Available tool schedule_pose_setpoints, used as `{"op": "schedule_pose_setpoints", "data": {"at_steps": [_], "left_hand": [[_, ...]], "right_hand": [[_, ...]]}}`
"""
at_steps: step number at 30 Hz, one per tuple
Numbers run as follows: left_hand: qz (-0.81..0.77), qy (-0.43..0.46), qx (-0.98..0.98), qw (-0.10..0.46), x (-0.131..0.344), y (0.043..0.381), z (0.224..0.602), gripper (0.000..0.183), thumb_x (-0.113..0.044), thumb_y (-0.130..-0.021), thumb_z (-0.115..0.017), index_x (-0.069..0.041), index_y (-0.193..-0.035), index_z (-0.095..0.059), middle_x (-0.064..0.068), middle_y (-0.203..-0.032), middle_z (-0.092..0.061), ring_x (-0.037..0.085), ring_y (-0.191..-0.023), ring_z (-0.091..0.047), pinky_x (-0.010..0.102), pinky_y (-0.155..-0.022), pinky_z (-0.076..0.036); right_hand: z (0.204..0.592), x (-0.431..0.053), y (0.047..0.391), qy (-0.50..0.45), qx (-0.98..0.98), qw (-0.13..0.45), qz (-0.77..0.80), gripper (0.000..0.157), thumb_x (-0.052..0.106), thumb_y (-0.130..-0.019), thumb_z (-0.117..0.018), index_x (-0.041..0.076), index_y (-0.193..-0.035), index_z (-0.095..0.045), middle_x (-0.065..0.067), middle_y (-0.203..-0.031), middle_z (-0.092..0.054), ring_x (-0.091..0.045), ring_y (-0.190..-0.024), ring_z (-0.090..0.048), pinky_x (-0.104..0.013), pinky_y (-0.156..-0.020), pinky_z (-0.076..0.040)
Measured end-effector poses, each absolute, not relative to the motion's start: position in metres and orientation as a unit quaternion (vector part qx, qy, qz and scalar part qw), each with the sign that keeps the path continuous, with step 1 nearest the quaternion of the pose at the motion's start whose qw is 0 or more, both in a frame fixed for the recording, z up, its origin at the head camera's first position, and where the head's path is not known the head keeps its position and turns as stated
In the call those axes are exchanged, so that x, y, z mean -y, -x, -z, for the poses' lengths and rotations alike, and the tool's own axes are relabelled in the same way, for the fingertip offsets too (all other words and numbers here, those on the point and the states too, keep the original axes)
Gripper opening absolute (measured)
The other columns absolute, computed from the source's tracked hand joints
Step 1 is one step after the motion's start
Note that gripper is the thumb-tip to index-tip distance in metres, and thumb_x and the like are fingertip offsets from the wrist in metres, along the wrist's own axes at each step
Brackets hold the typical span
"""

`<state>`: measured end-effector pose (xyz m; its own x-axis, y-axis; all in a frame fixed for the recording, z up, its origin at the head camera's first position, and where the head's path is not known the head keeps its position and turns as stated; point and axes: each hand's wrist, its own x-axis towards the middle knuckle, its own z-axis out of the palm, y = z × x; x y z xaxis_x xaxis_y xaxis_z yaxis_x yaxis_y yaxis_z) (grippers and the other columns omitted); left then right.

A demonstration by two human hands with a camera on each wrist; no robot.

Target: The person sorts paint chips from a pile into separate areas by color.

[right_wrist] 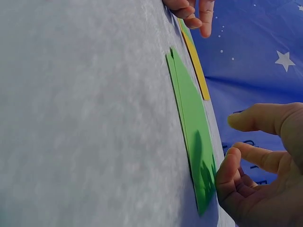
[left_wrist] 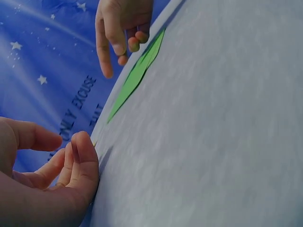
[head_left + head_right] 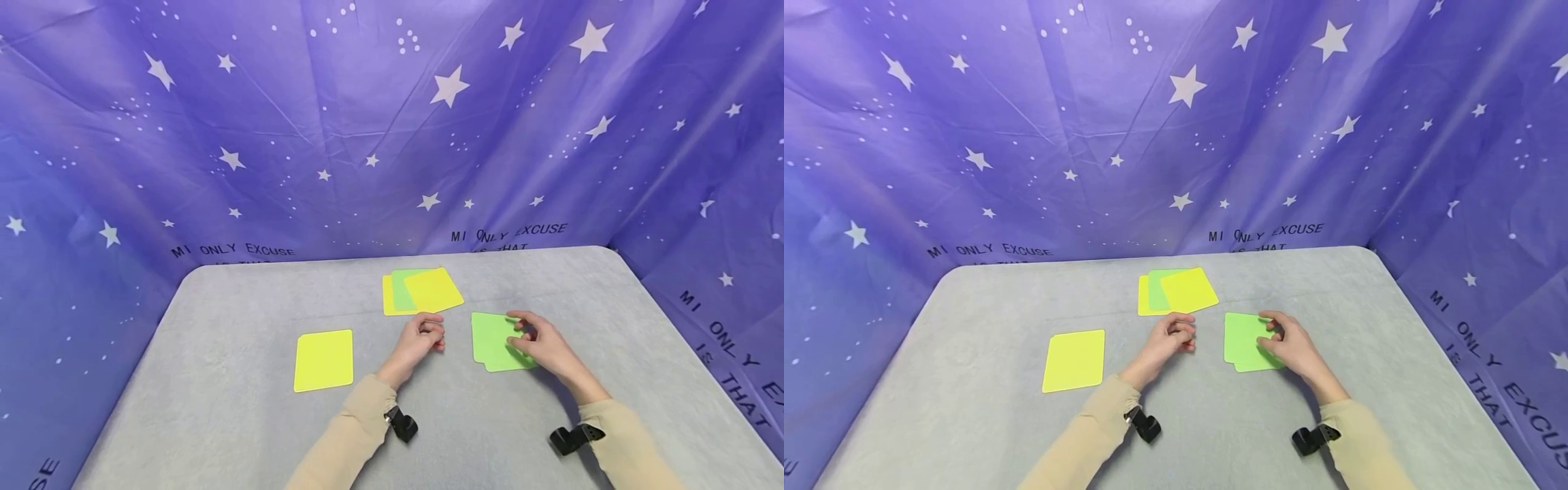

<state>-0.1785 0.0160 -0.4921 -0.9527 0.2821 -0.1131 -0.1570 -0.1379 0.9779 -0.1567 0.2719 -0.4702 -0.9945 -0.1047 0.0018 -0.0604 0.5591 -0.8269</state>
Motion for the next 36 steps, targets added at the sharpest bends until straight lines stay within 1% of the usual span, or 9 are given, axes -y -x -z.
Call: {"op": "schedule_pose_setpoints", "data": {"at_steps": [6,10,14,17,19,21,24,29,36], "left_hand": [[-0.745,-0.036,-0.652,0.139,0.001,0.186,0.491,0.028,0.007,-0.093,-0.051,0.013,-0.120,-0.051,0.014,-0.089,-0.059,0.014,-0.071,-0.059,0.031,-0.071,-0.055],[-0.742,-0.028,-0.657,0.133,0.011,0.191,0.490,0.031,0.008,-0.092,-0.050,0.013,-0.122,-0.050,0.023,-0.098,-0.060,0.016,-0.076,-0.061,0.034,-0.076,-0.055],[-0.737,-0.021,-0.664,0.129,0.019,0.194,0.482,0.035,0.011,-0.089,-0.049,0.016,-0.124,-0.048,0.033,-0.110,-0.056,0.029,-0.086,-0.062,0.043,-0.083,-0.053],[-0.734,-0.015,-0.668,0.124,0.024,0.190,0.466,0.037,0.011,-0.089,-0.048,0.017,-0.125,-0.046,0.036,-0.115,-0.053,0.040,-0.096,-0.059,0.046,-0.088,-0.051],[-0.733,-0.011,-0.670,0.116,0.027,0.192,0.467,0.038,0.010,-0.089,-0.049,0.015,-0.127,-0.045,0.035,-0.118,-0.052,0.041,-0.099,-0.058,0.045,-0.088,-0.051],[-0.735,-0.008,-0.669,0.108,0.028,0.196,0.474,0.040,0.009,-0.089,-0.051,0.014,-0.128,-0.045,0.033,-0.121,-0.052,0.038,-0.099,-0.059,0.042,-0.086,-0.052],[-0.741,-0.004,-0.664,0.104,0.030,0.204,0.486,0.043,0.009,-0.089,-0.054,0.012,-0.131,-0.044,0.031,-0.126,-0.050,0.037,-0.100,-0.060,0.040,-0.086,-0.053],[-0.745,-0.012,-0.657,0.115,0.031,0.198,0.470,0.048,0.009,-0.089,-0.053,0.014,-0.135,-0.039,0.035,-0.133,-0.044,0.047,-0.111,-0.053,0.045,-0.092,-0.049],[-0.747,-0.020,-0.652,0.127,0.030,0.190,0.456,0.051,0.006,-0.089,-0.052,0.015,-0.137,-0.037,0.036,-0.137,-0.039,0.050,-0.113,-0.051,0.047,-0.096,-0.045]], "right_hand": [[0.470,-0.261,0.164,0.051,-0.879,0.027,0.474,0.050,0.000,-0.083,-0.068,-0.010,-0.129,-0.050,-0.020,-0.103,-0.053,-0.016,-0.073,-0.050,-0.024,-0.055,-0.044],[0.469,-0.252,0.170,0.051,-0.877,0.027,0.477,0.050,0.000,-0.083,-0.068,-0.010,-0.129,-0.051,-0.021,-0.103,-0.053,-0.017,-0.074,-0.052,-0.023,-0.055,-0.046],[0.468,-0.242,0.176,0.055,-0.874,0.029,0.482,0.050,0.000,-0.082,-0.068,-0.010,-0.129,-0.051,-0.022,-0.103,-0.054,-0.017,-0.074,-0.052,-0.023,-0.055,-0.047],[0.467,-0.235,0.181,0.063,-0.876,0.028,0.478,0.050,0.000,-0.083,-0.068,-0.010,-0.129,-0.051,-0.023,-0.104,-0.054,-0.018,-0.075,-0.053,-0.023,-0.055,-0.046],[0.467,-0.231,0.185,0.067,-0.876,0.025,0.477,0.049,-0.001,-0.083,-0.067,-0.010,-0.128,-0.051,-0.025,-0.107,-0.056,-0.021,-0.078,-0.056,-0.023,-0.057,-0.047],[0.468,-0.226,0.188,0.073,-0.877,0.020,0.475,0.048,-0.001,-0.083,-0.066,-0.010,-0.128,-0.052,-0.026,-0.111,-0.056,-0.025,-0.084,-0.059,-0.024,-0.061,-0.049],[0.470,-0.219,0.195,0.081,-0.877,0.011,0.474,0.046,-0.002,-0.085,-0.064,-0.009,-0.128,-0.052,-0.029,-0.119,-0.055,-0.035,-0.097,-0.061,-0.030,-0.073,-0.052],[0.471,-0.208,0.206,0.088,-0.883,0.004,0.462,0.047,0.000,-0.088,-0.062,-0.007,-0.133,-0.049,-0.029,-0.129,-0.051,-0.042,-0.114,-0.053,-0.048,-0.094,-0.045],[0.473,-0.197,0.220,0.084,-0.884,0.020,0.460,0.054,0.003,-0.088,-0.062,-0.007,-0.138,-0.044,-0.031,-0.132,-0.049,-0.044,-0.120,-0.047,-0.052,-0.101,-0.038]]}}
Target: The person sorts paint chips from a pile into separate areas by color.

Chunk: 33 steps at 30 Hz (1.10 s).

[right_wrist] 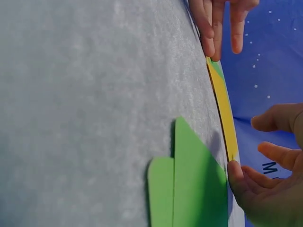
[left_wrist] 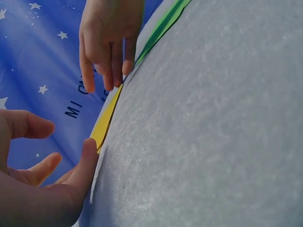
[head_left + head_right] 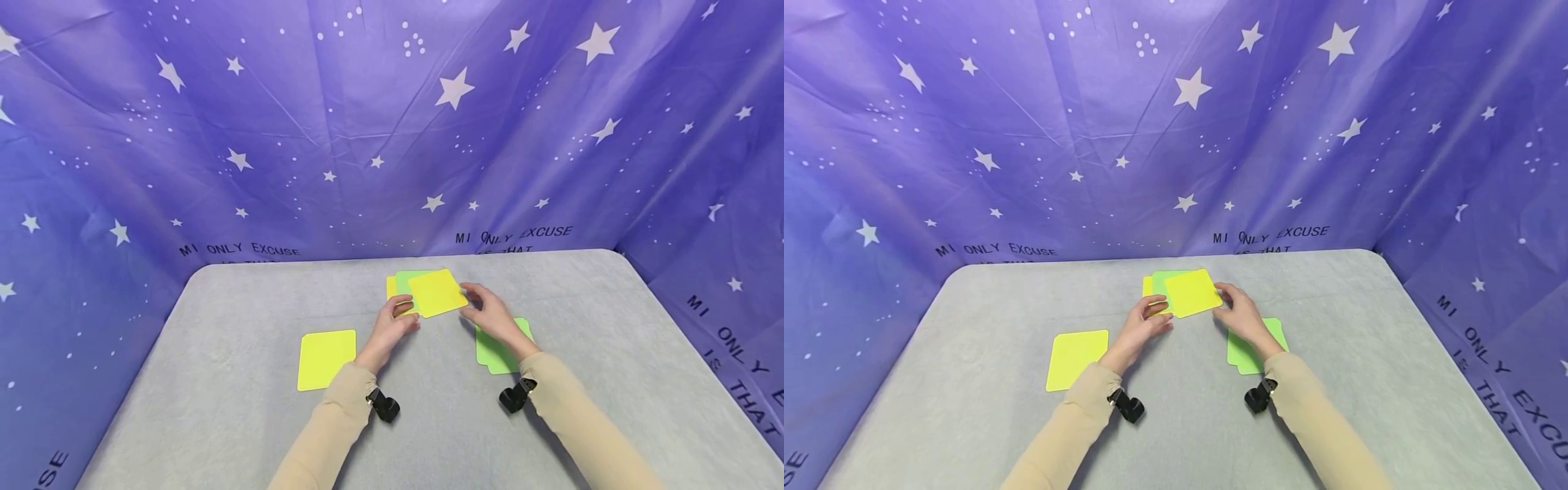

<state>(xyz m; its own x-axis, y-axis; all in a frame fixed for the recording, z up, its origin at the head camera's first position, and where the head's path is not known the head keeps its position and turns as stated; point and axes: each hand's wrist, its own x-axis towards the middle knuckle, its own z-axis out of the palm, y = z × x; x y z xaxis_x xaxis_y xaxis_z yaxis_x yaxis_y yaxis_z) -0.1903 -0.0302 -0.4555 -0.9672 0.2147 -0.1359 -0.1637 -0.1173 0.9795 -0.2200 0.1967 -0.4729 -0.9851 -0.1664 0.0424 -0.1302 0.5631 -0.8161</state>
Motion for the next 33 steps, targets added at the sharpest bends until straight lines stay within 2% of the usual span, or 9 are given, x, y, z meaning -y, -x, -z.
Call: {"op": "schedule_pose_setpoints", "data": {"at_steps": [5,14,17,22,27,33], "left_hand": [[-0.750,-0.018,-0.650,0.121,0.029,0.190,0.457,0.053,0.006,-0.086,-0.054,0.014,-0.136,-0.038,0.036,-0.136,-0.041,0.046,-0.111,-0.054,0.046,-0.096,-0.046],[-0.756,-0.015,-0.643,0.122,0.031,0.193,0.460,0.053,0.008,-0.085,-0.053,0.014,-0.136,-0.038,0.035,-0.136,-0.042,0.043,-0.110,-0.055,0.045,-0.094,-0.047],[-0.755,-0.016,-0.643,0.125,0.032,0.195,0.465,0.054,0.008,-0.084,-0.052,0.014,-0.136,-0.038,0.035,-0.136,-0.042,0.043,-0.108,-0.055,0.044,-0.092,-0.049],[-0.764,-0.012,-0.633,0.119,0.034,0.200,0.482,0.054,0.009,-0.083,-0.052,0.013,-0.135,-0.040,0.034,-0.134,-0.045,0.044,-0.107,-0.053,0.039,-0.086,-0.051],[-0.755,-0.012,-0.647,0.105,0.035,0.201,0.494,0.053,0.008,-0.081,-0.053,0.009,-0.134,-0.044,0.029,-0.130,-0.049,0.032,-0.100,-0.058,0.034,-0.081,-0.052],[-0.751,-0.011,-0.653,0.098,0.038,0.199,0.495,0.048,0.008,-0.082,-0.054,0.007,-0.130,-0.049,0.024,-0.121,-0.054,0.019,-0.089,-0.059,0.031,-0.076,-0.053]], "right_hand": [[0.475,-0.192,0.224,0.083,-0.881,0.028,0.464,0.059,0.003,-0.086,-0.063,-0.008,-0.140,-0.041,-0.031,-0.133,-0.048,-0.043,-0.119,-0.047,-0.052,-0.100,-0.038],[0.475,-0.188,0.222,0.079,-0.879,0.036,0.469,0.060,0.003,-0.086,-0.064,-0.005,-0.141,-0.041,-0.030,-0.133,-0.047,-0.038,-0.107,-0.050,-0.049,-0.093,-0.042],[0.475,-0.187,0.220,0.077,-0.878,0.035,0.472,0.059,0.002,-0.086,-0.063,-0.005,-0.140,-0.042,-0.030,-0.131,-0.049,-0.035,-0.103,-0.051,-0.043,-0.089,-0.043],[0.475,-0.186,0.214,0.069,-0.864,0.040,0.498,0.058,0.001,-0.086,-0.063,-0.006,-0.139,-0.043,-0.028,-0.127,-0.051,-0.028,-0.094,-0.050,-0.027,-0.074,-0.045],[0.473,-0.185,0.208,0.060,-0.833,0.044,0.549,0.057,-0.004,-0.085,-0.062,-0.011,-0.138,-0.042,-0.027,-0.121,-0.050,-0.021,-0.084,-0.047,-0.019,-0.062,-0.043],[0.473,-0.183,0.201,0.047,-0.814,0.056,0.576,0.056,-0.005,-0.086,-0.061,-0.012,-0.138,-0.042,-0.025,-0.115,-0.050,-0.017,-0.082,-0.045,-0.018,-0.061,-0.043]]}}
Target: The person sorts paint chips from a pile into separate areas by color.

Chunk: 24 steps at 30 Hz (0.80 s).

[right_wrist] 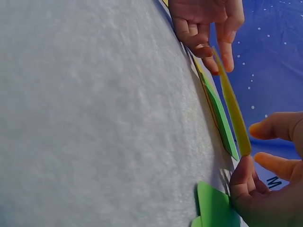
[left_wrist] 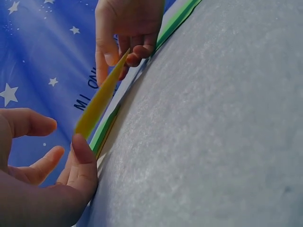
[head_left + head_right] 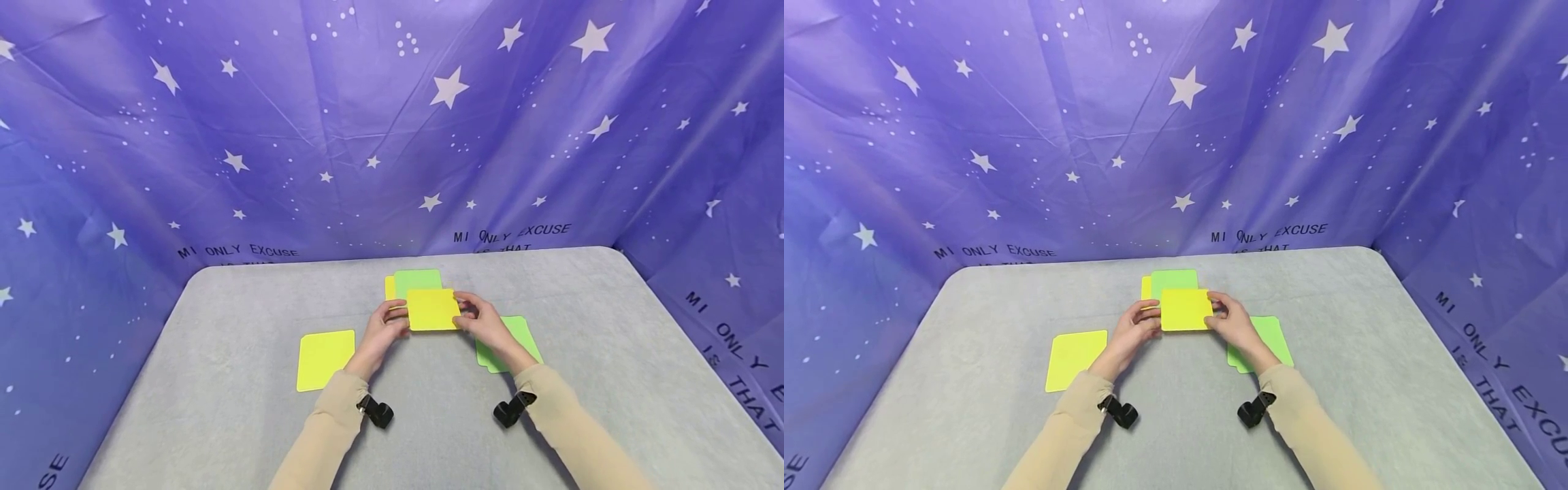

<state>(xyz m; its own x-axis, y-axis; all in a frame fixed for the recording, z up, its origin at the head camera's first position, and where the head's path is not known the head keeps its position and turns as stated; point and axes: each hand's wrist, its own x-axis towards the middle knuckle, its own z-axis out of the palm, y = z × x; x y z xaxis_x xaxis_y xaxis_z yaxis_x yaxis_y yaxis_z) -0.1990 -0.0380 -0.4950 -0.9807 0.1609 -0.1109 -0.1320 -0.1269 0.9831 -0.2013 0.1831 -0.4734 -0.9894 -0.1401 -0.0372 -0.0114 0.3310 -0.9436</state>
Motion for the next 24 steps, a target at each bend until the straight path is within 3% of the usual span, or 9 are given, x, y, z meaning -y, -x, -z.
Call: {"op": "schedule_pose_setpoints", "data": {"at_steps": [8,16,24], "left_hand": [[-0.736,-0.029,-0.670,0.090,0.045,0.196,0.495,0.047,0.009,-0.081,-0.057,0.007,-0.128,-0.050,0.012,-0.102,-0.054,0.012,-0.076,-0.056,0.027,-0.070,-0.051],[-0.728,-0.038,-0.675,0.112,0.057,0.182,0.474,0.049,0.013,-0.081,-0.054,0.010,-0.129,-0.046,0.019,-0.105,-0.052,0.013,-0.078,-0.057,0.036,-0.076,-0.051],[-0.730,-0.032,-0.675,0.103,0.069,0.186,0.497,0.054,0.011,-0.081,-0.057,0.005,-0.134,-0.046,0.015,-0.106,-0.053,0.010,-0.077,-0.057,0.026,-0.070,-0.049]], "right_hand": [[0.480,-0.179,0.194,0.056,-0.799,0.062,0.596,0.056,-0.006,-0.084,-0.063,-0.011,-0.136,-0.044,-0.023,-0.111,-0.050,-0.015,-0.079,-0.048,-0.020,-0.061,-0.045],[0.478,-0.171,0.185,0.062,-0.786,0.069,0.612,0.056,-0.007,-0.084,-0.063,-0.010,-0.137,-0.044,-0.022,-0.110,-0.050,-0.013,-0.076,-0.049,-0.020,-0.058,-0.043],[0.477,-0.162,0.181,0.082,-0.774,0.075,0.623,0.057,-0.007,-0.084,-0.062,-0.010,-0.137,-0.043,-0.027,-0.111,-0.057,-0.013,-0.076,-0.056,-0.021,-0.058,-0.044]]}}
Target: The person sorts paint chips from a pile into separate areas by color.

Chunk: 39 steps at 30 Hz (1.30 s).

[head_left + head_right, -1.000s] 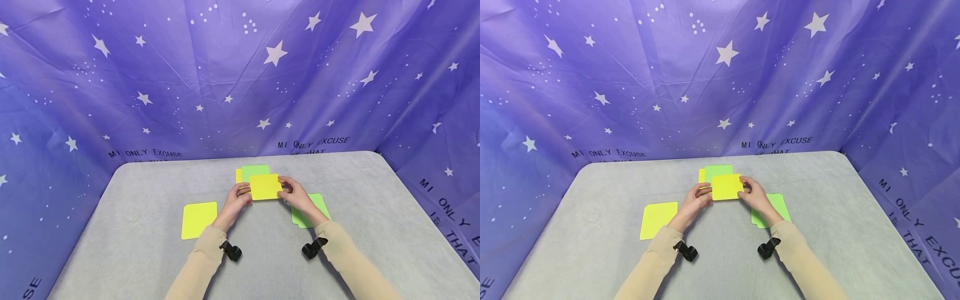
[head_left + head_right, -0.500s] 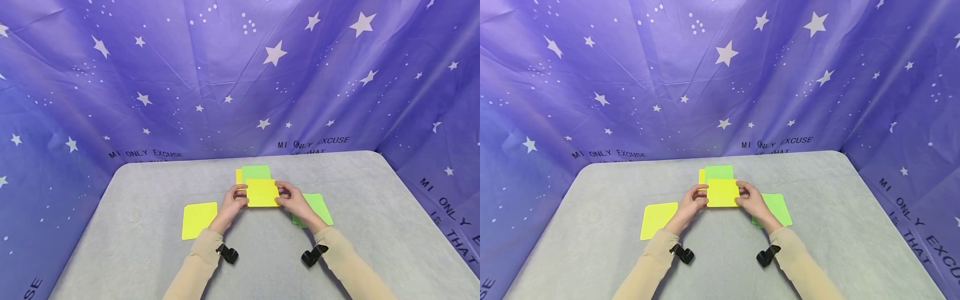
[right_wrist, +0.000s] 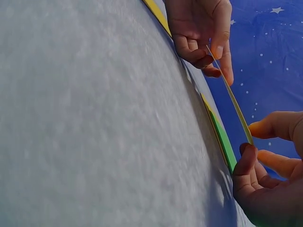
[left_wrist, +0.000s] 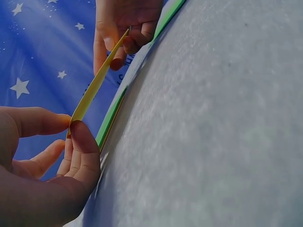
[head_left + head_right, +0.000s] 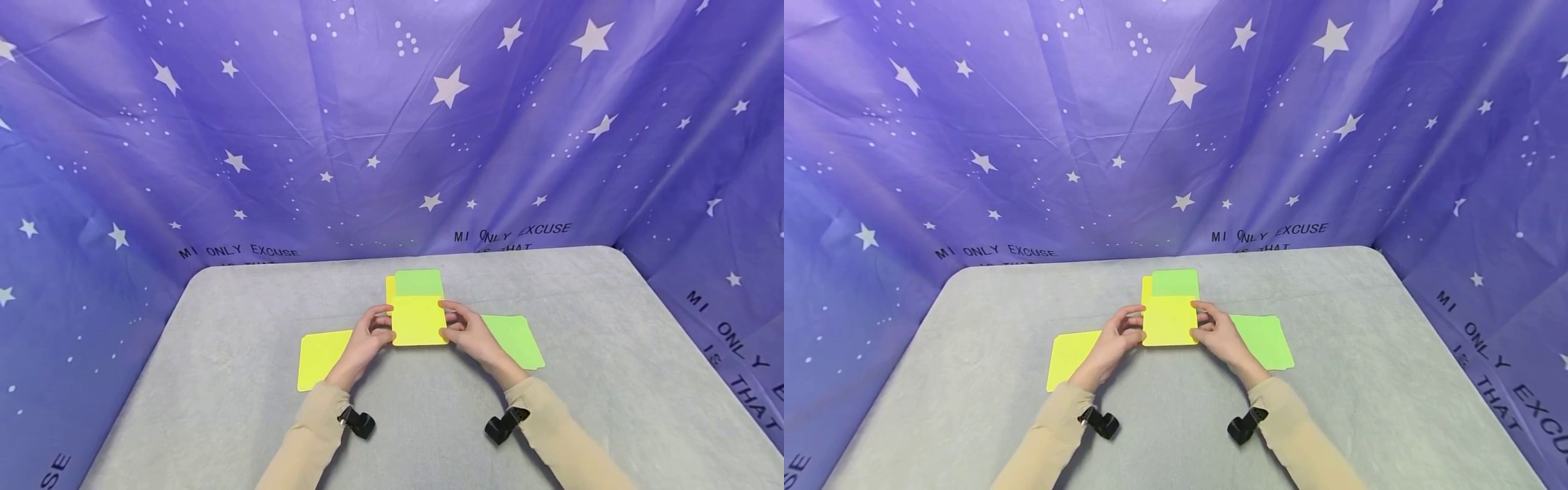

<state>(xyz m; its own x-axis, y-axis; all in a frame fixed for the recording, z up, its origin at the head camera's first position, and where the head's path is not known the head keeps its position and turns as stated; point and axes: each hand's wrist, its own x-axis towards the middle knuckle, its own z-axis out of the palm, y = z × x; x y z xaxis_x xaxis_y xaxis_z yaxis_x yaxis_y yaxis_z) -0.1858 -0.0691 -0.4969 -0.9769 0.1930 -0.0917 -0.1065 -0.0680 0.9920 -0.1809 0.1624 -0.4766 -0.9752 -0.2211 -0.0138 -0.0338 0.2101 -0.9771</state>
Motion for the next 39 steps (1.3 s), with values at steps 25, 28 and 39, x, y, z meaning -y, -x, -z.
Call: {"op": "schedule_pose_setpoints", "data": {"at_steps": [25,28,39], "left_hand": [[-0.690,-0.036,-0.715,0.109,0.117,0.168,0.487,0.064,0.010,-0.081,-0.060,-0.003,-0.141,-0.044,0.013,-0.104,-0.052,0.016,-0.082,-0.061,0.025,-0.071,-0.049],[-0.684,-0.037,-0.721,0.110,0.125,0.166,0.486,0.064,0.010,-0.081,-0.060,-0.002,-0.141,-0.044,0.014,-0.104,-0.051,0.017,-0.081,-0.061,0.025,-0.070,-0.049],[-0.642,-0.060,-0.753,0.127,0.153,0.160,0.480,0.063,0.009,-0.081,-0.062,0.001,-0.140,-0.042,0.016,-0.106,-0.050,0.019,-0.083,-0.060,0.025,-0.069,-0.048]], "right_hand": [[0.481,-0.120,0.173,0.090,-0.719,0.097,0.683,0.059,-0.013,-0.081,-0.060,-0.011,-0.138,-0.042,-0.016,-0.096,-0.058,-0.004,-0.067,-0.044,-0.016,-0.057,-0.038],[0.480,-0.114,0.172,0.094,-0.718,0.100,0.683,0.059,-0.013,-0.081,-0.060,-0.011,-0.138,-0.042,-0.015,-0.096,-0.058,-0.005,-0.067,-0.045,-0.016,-0.058,-0.039],[0.485,-0.091,0.167,0.126,-0.723,0.114,0.670,0.061,-0.012,-0.082,-0.060,-0.011,-0.139,-0.040,-0.016,-0.096,-0.054,-0.007,-0.067,-0.045,-0.018,-0.060,-0.041]]}}
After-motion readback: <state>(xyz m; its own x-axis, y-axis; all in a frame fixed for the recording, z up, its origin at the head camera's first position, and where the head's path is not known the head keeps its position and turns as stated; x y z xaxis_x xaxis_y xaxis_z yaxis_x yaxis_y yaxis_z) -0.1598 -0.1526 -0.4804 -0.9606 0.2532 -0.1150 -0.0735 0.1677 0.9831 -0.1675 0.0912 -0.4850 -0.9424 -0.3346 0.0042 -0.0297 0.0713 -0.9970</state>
